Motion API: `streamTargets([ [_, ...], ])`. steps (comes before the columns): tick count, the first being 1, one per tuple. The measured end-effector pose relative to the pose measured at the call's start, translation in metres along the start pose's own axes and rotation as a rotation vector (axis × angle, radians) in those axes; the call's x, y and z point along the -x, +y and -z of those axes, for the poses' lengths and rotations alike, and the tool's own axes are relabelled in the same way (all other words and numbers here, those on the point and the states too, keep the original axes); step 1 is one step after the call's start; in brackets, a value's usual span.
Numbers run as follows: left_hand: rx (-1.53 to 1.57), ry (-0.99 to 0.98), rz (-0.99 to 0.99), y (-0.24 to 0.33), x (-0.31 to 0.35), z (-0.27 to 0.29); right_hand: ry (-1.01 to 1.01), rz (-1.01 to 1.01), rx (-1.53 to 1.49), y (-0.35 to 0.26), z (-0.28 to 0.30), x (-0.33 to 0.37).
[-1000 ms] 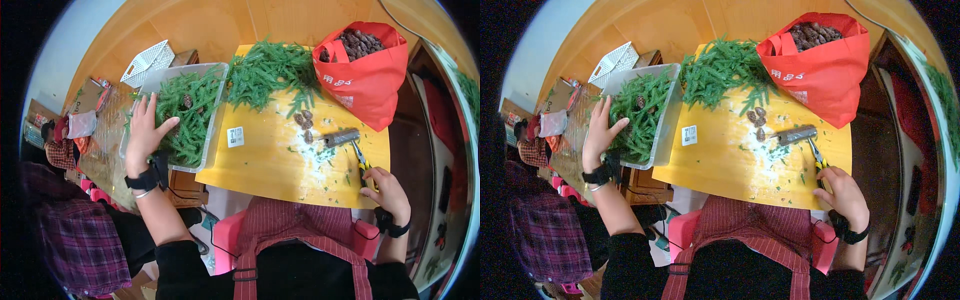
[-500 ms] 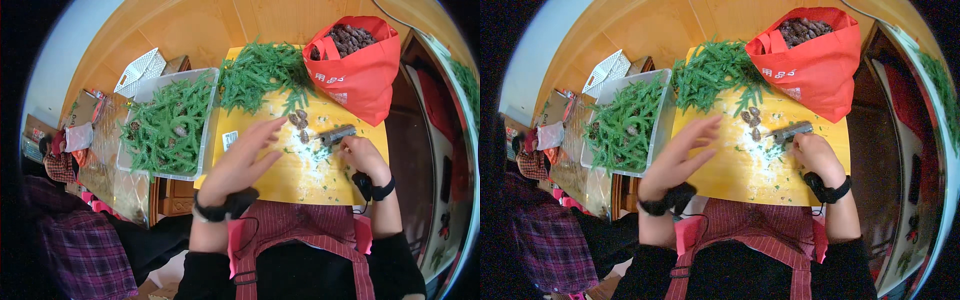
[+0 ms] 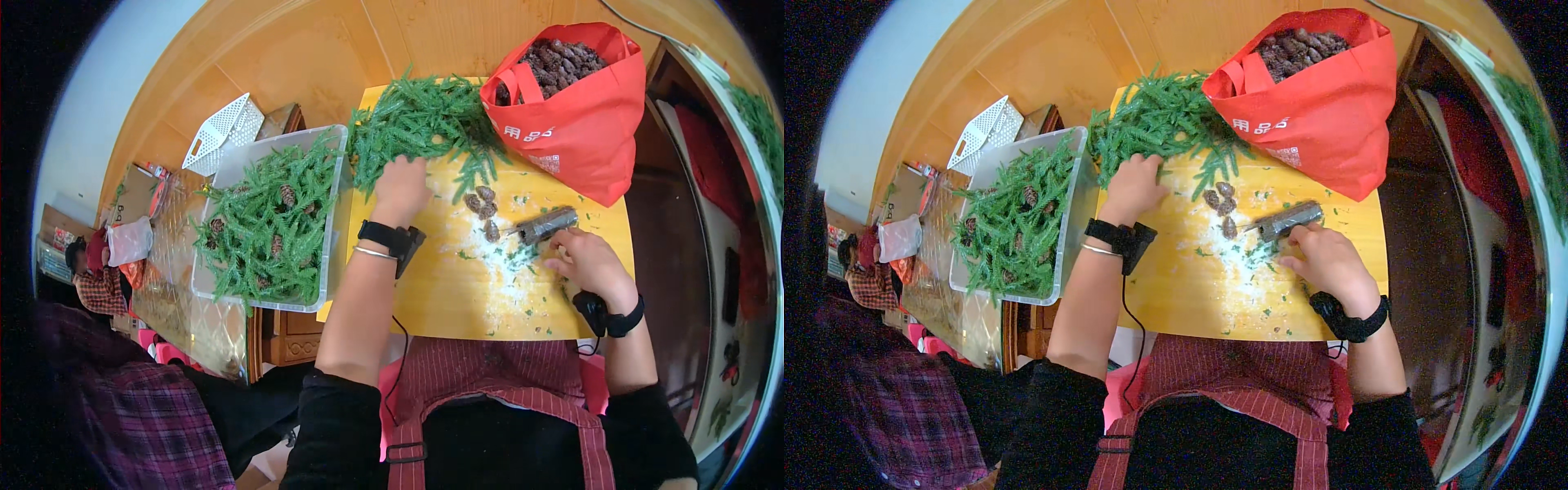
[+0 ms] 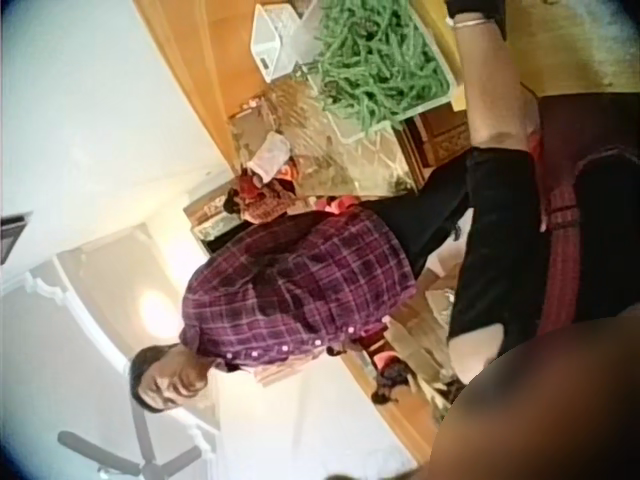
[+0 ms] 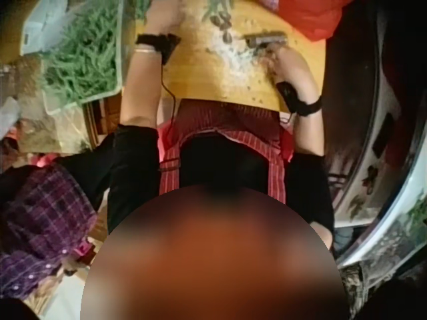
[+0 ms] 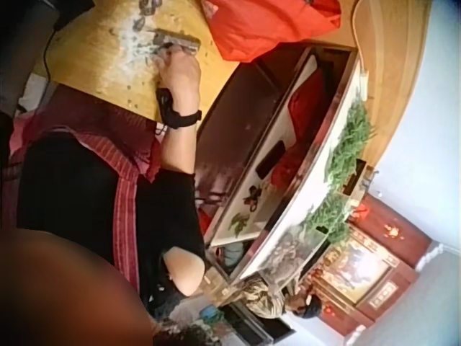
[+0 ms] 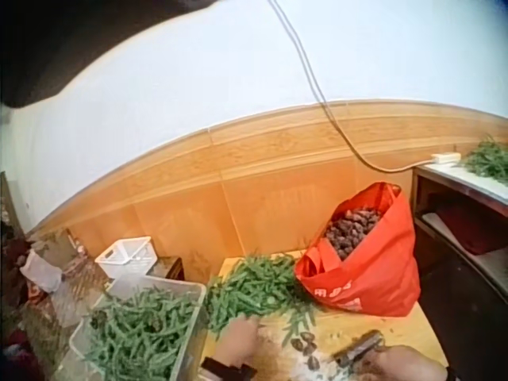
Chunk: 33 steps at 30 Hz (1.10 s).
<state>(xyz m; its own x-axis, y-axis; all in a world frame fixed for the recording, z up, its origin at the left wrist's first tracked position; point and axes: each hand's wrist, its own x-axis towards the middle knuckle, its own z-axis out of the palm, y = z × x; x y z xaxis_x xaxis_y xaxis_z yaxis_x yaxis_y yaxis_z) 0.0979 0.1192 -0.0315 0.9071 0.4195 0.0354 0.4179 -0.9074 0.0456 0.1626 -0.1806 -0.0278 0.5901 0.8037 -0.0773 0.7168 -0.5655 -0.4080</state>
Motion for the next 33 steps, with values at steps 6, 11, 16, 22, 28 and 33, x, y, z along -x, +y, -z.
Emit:
streamTargets([
  [6,-0.051,-0.22,0.072,-0.002,-0.006,0.0,-0.006,0.008,-0.001,-0.003,0.002,0.001],
  [11,-0.126,-0.107,0.088,-0.008,-0.007,-0.012,-0.034,0.023,0.011,-0.008,0.004,0.0],
  [16,-0.096,-0.173,0.038,-0.007,-0.007,-0.008,-0.06,0.048,0.017,-0.007,0.006,0.004],
  [22,-0.078,-0.117,0.014,-0.022,-0.013,-0.021,-0.106,0.1,0.04,-0.007,0.006,0.006],
  [28,0.405,0.202,-0.026,-0.014,-0.004,0.02,-0.107,0.131,0.021,-0.006,0.006,0.009],
  [33,0.937,0.218,-0.116,-0.011,0.009,0.046,-0.117,0.129,0.01,-0.009,0.008,0.008],
])
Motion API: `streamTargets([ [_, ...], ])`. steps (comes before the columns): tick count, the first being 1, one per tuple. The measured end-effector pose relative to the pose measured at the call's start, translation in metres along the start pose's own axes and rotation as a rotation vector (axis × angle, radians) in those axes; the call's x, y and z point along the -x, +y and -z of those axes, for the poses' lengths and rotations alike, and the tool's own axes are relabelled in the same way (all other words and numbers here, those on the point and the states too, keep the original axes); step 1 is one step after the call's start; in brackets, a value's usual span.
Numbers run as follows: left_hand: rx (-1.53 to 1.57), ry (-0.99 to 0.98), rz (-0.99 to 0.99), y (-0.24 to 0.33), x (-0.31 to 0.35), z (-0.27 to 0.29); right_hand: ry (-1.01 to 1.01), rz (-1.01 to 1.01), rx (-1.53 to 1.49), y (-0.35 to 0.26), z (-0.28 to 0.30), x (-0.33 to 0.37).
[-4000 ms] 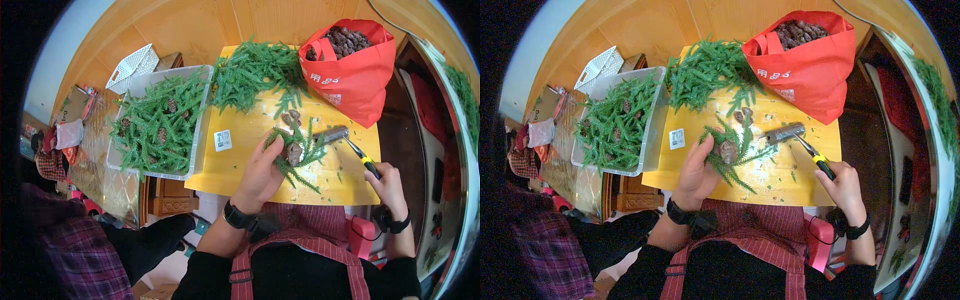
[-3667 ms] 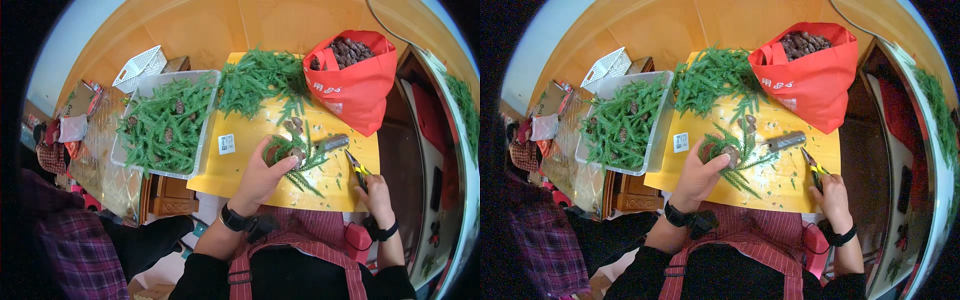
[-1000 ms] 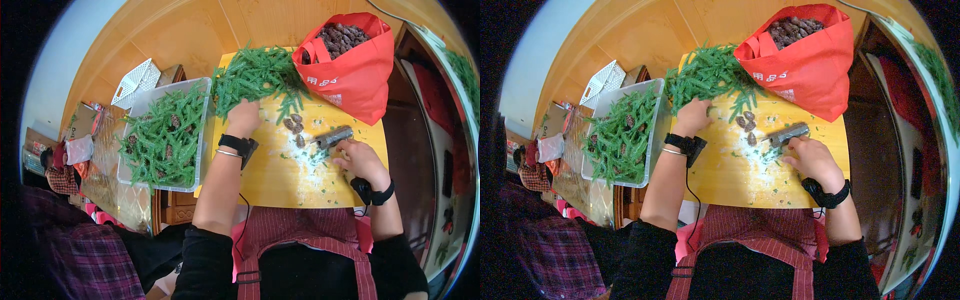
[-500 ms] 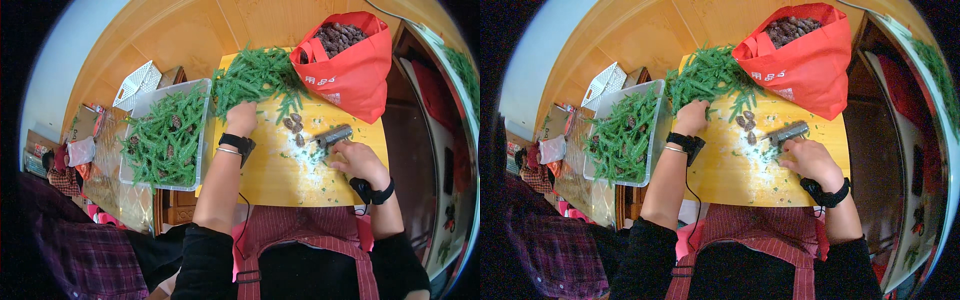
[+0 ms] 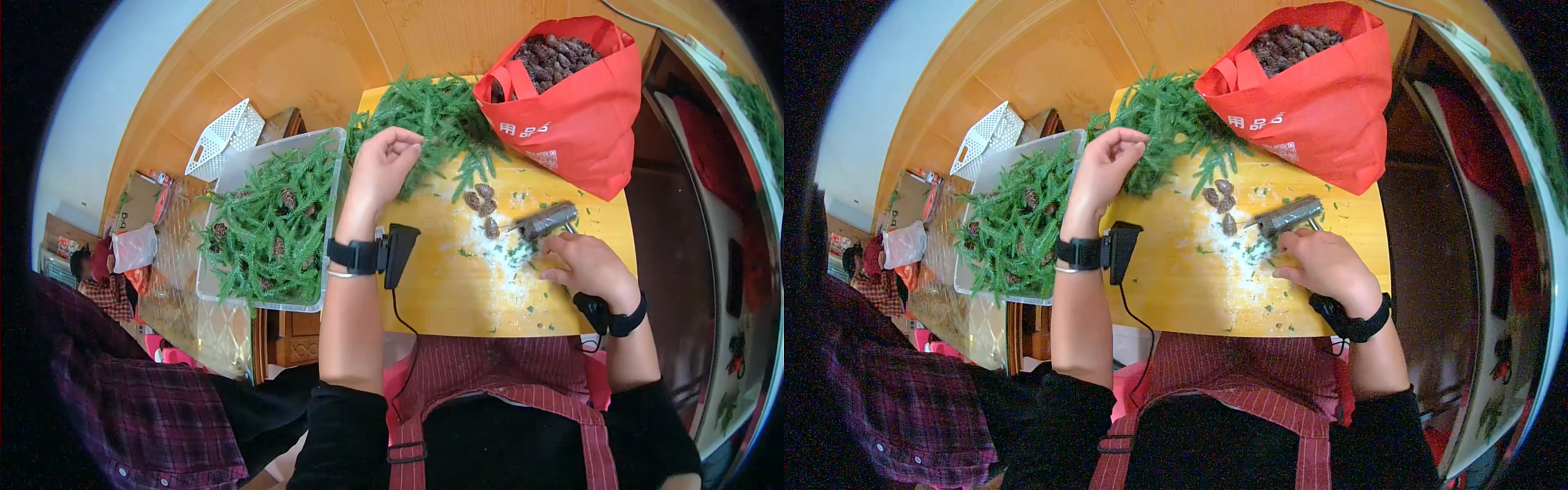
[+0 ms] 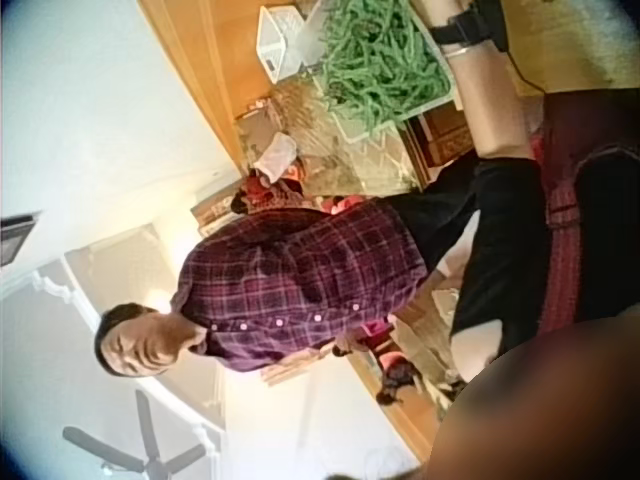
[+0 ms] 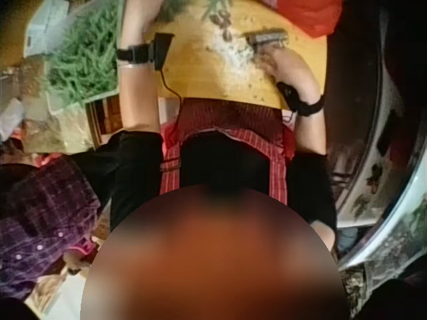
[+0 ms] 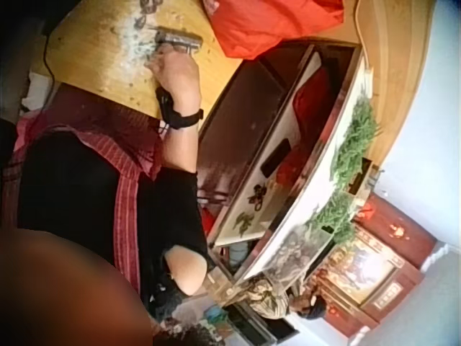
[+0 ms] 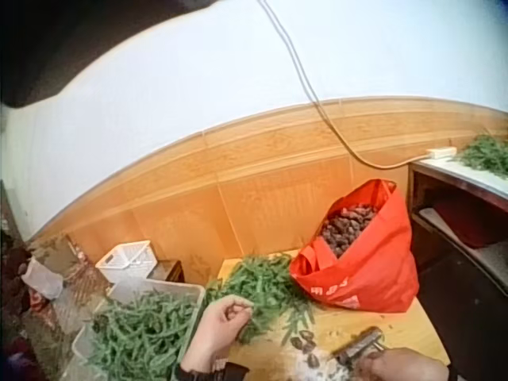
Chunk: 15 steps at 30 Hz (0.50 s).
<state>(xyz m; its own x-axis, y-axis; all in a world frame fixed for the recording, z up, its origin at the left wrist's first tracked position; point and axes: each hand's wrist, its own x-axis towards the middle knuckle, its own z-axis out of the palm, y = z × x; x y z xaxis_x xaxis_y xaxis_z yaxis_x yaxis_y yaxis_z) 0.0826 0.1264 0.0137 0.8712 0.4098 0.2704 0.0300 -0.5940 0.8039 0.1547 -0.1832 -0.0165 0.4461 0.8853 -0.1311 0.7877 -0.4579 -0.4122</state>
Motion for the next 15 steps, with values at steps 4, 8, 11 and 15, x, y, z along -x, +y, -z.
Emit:
streamTargets([
  [4,0.469,-0.116,0.175,0.035,0.03,-0.007,0.132,0.0,-0.089,-0.008,0.006,-0.002],
  [8,0.673,-0.19,0.173,0.037,0.062,-0.027,0.319,-0.026,-0.764,-0.02,-0.002,-0.012],
  [11,0.79,-0.256,0.171,0.036,0.077,-0.042,0.386,-0.026,-1.163,-0.028,-0.003,-0.014],
  [15,0.913,-0.313,0.239,0.038,0.089,-0.057,0.397,0.081,-1.175,-0.038,0.001,-0.012],
])
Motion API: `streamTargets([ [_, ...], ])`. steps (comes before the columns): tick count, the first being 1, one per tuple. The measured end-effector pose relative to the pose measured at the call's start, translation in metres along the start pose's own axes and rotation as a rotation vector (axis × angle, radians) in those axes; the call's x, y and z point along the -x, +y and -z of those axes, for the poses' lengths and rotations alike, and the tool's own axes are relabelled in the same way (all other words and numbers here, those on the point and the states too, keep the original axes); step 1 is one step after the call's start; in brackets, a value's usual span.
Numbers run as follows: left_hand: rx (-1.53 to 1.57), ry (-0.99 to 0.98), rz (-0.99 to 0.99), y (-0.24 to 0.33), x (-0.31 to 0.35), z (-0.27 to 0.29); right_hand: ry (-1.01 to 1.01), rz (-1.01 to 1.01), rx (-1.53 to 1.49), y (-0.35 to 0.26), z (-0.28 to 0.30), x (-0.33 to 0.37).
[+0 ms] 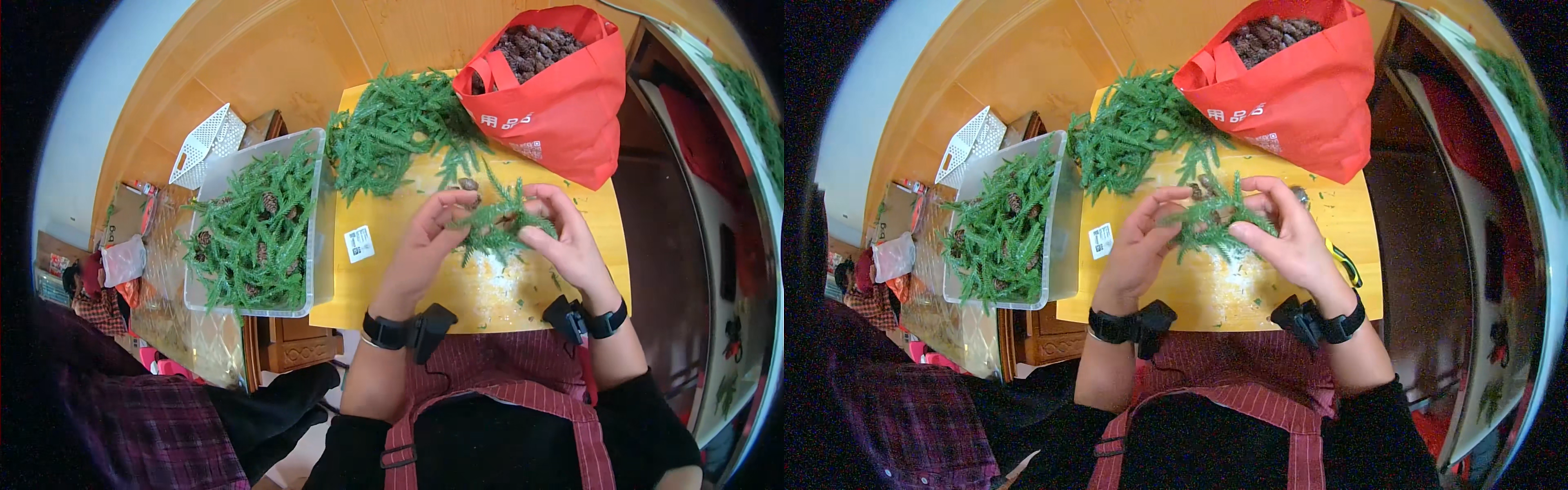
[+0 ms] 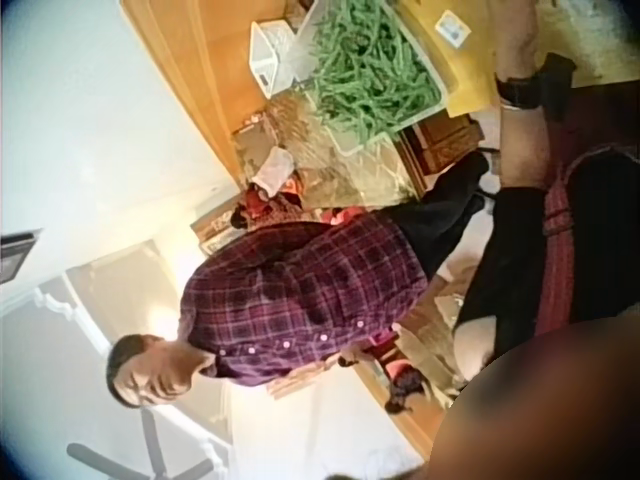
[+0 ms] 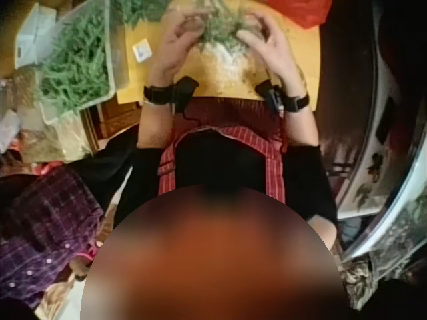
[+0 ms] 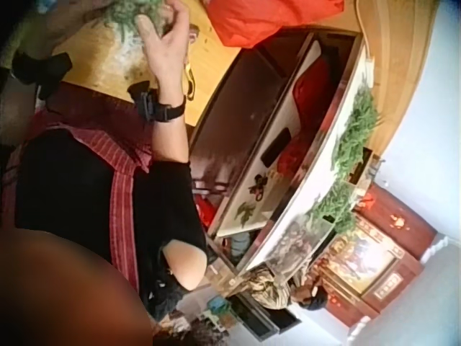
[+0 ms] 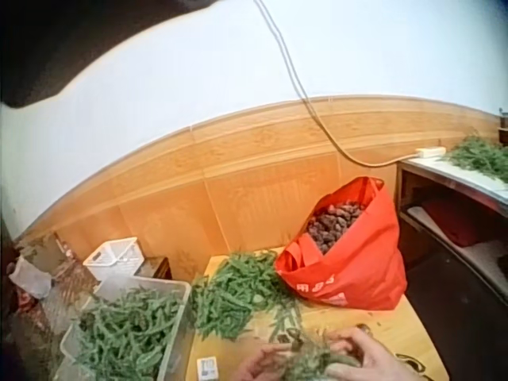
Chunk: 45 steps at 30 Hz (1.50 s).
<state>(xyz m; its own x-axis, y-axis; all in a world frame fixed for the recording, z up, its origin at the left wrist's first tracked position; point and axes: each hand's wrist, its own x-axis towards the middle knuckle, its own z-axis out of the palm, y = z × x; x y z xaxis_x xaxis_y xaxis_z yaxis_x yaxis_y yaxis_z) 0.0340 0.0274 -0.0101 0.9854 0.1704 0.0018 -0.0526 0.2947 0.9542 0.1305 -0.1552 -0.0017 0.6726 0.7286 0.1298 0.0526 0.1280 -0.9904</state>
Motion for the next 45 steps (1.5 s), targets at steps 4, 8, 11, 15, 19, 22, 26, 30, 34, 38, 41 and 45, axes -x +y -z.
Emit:
streamTargets([
  [4,0.125,-0.036,0.084,-0.007,0.006,-0.011,0.1,-0.012,0.146,0.015,0.0,0.001],
  [8,-0.118,-0.08,0.109,-0.005,0.011,-0.022,0.072,0.058,0.205,0.017,-0.002,0.003],
  [11,-0.13,0.042,0.114,-0.019,0.01,-0.015,0.059,-0.002,0.142,0.01,-0.008,0.005],
  [15,-0.025,-0.003,0.026,-0.024,0.006,-0.014,0.043,-0.122,-0.054,0.004,-0.007,0.006],
  [19,0.116,0.011,0.11,-0.021,0.008,-0.014,0.033,-0.113,-0.17,0.001,-0.008,0.009],
  [22,0.235,-0.026,0.145,-0.023,0.009,-0.011,0.021,-0.048,-0.114,0.003,-0.007,0.009],
  [26,0.504,-0.077,0.04,-0.018,0.011,-0.016,0.088,-0.123,-0.173,0.004,-0.009,0.009],
  [30,0.635,-0.101,0.044,-0.018,0.009,-0.015,0.127,-0.258,-0.335,0.019,0.0,0.01],
  [34,0.359,-0.08,-0.075,-0.021,0.012,-0.019,0.102,-0.318,-0.541,0.014,-0.007,0.01],
  [38,-0.018,-0.072,-0.308,-0.026,0.009,-0.016,0.098,-0.462,-0.634,0.011,-0.007,0.013],
  [41,-0.184,0.086,-0.402,-0.03,0.007,-0.013,0.065,-0.414,-0.475,0.026,-0.008,0.015],
  [45,-0.064,0.079,-0.272,-0.021,0.012,-0.02,0.205,-0.058,0.081,0.029,-0.006,0.015],
])
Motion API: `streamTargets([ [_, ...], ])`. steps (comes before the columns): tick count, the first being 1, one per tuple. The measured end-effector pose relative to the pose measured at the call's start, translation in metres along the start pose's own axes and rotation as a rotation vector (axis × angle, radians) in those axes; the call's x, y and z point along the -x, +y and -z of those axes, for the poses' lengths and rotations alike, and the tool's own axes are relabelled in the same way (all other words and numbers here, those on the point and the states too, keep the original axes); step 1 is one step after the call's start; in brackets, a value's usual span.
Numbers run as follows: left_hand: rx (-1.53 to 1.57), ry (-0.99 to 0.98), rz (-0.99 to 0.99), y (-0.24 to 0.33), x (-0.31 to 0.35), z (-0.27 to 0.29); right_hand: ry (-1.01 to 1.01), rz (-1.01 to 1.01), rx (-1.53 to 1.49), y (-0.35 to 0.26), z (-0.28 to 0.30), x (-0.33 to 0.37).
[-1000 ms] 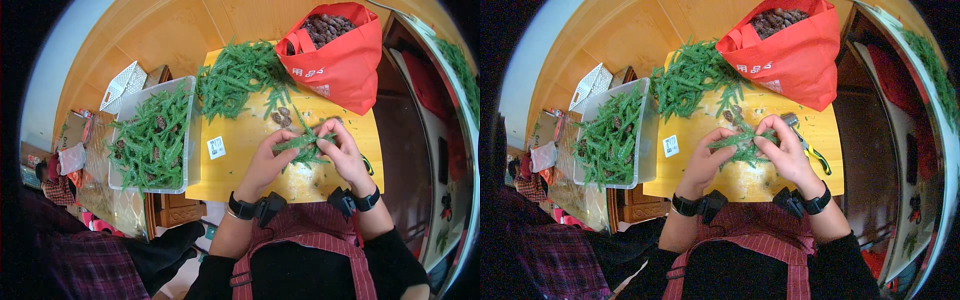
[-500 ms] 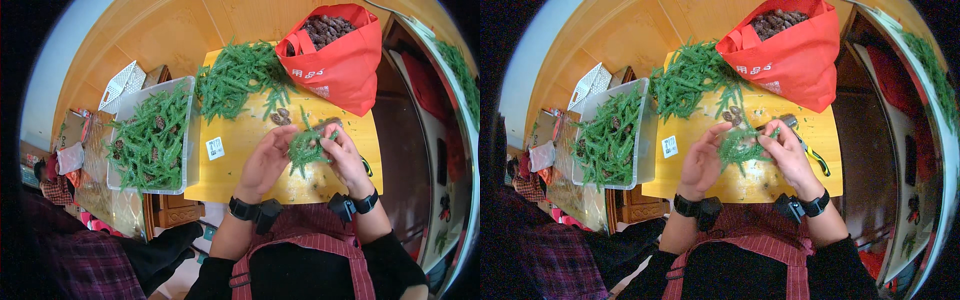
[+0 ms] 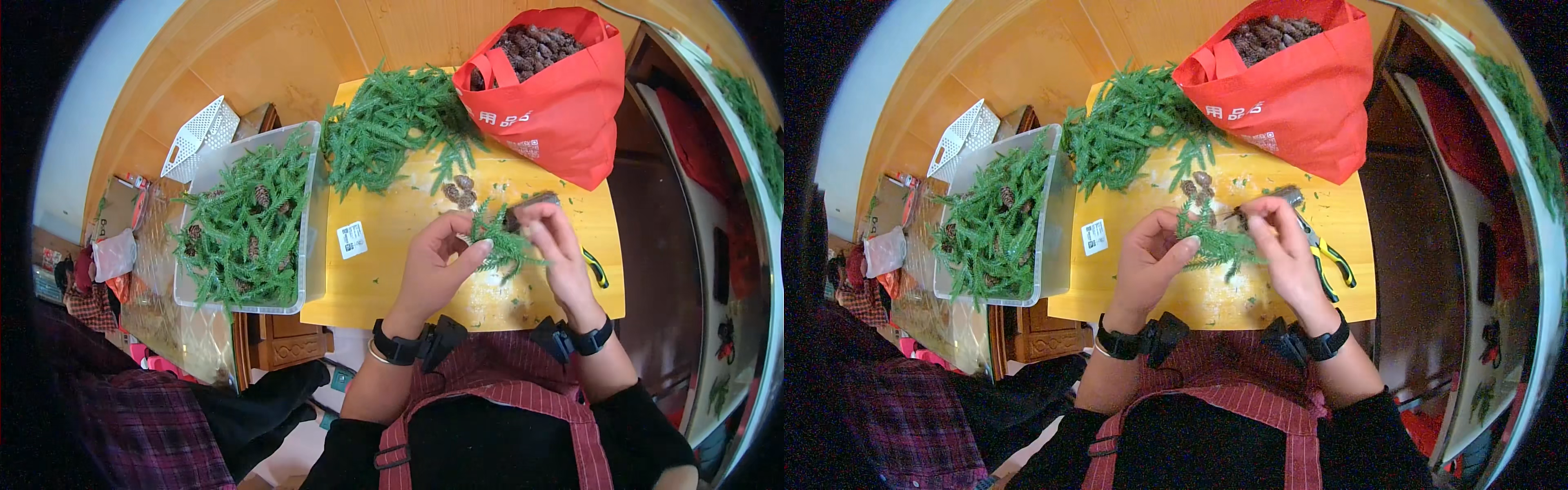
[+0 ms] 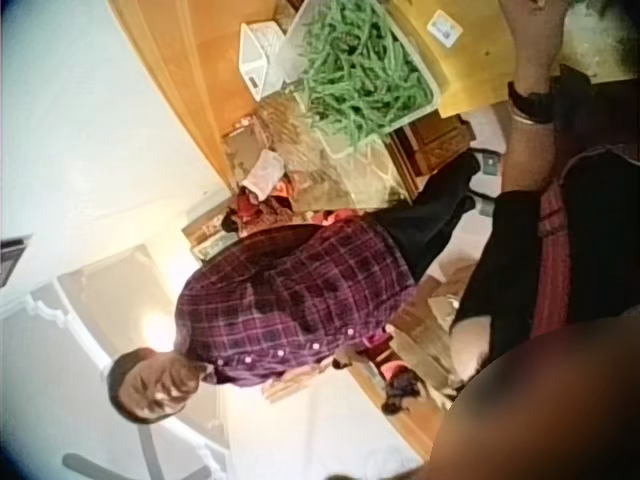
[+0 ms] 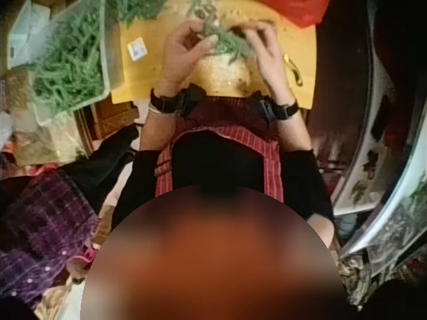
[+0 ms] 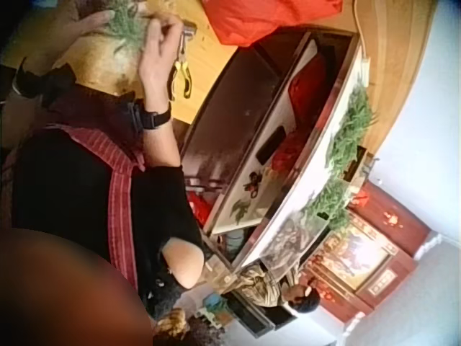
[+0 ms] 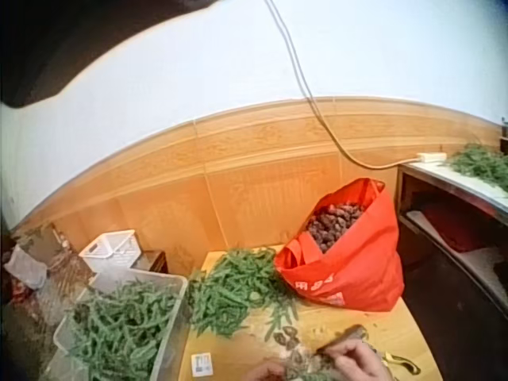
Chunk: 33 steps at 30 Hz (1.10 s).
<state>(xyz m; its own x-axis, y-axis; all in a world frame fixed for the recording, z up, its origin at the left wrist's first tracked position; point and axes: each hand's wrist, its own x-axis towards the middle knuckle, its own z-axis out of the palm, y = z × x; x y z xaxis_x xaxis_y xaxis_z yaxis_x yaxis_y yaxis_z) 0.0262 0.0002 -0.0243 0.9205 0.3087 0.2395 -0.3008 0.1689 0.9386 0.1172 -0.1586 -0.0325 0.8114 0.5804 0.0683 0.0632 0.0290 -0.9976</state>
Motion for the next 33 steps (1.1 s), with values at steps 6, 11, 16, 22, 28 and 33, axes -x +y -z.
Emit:
streamTargets([
  [6,0.111,-0.001,0.164,0.011,0.001,-0.007,-0.056,0.266,0.058,-0.025,0.003,0.008],
  [11,0.126,-0.056,0.309,0.017,0.002,-0.002,-0.145,0.642,0.734,-0.045,-0.01,0.009],
  [16,0.239,-0.028,0.316,0.015,0.003,-0.008,-0.137,0.63,0.896,-0.042,-0.011,0.011],
  [22,0.324,-0.104,0.382,0.015,0.003,-0.004,-0.182,0.575,0.778,-0.044,-0.013,0.012],
  [28,0.544,-0.099,0.573,0.017,0.003,-0.002,-0.149,0.597,0.77,-0.042,-0.008,0.011],
  [33,0.608,-0.249,0.635,0.005,0.005,0.007,-0.115,0.646,0.776,-0.041,-0.005,0.008],
])
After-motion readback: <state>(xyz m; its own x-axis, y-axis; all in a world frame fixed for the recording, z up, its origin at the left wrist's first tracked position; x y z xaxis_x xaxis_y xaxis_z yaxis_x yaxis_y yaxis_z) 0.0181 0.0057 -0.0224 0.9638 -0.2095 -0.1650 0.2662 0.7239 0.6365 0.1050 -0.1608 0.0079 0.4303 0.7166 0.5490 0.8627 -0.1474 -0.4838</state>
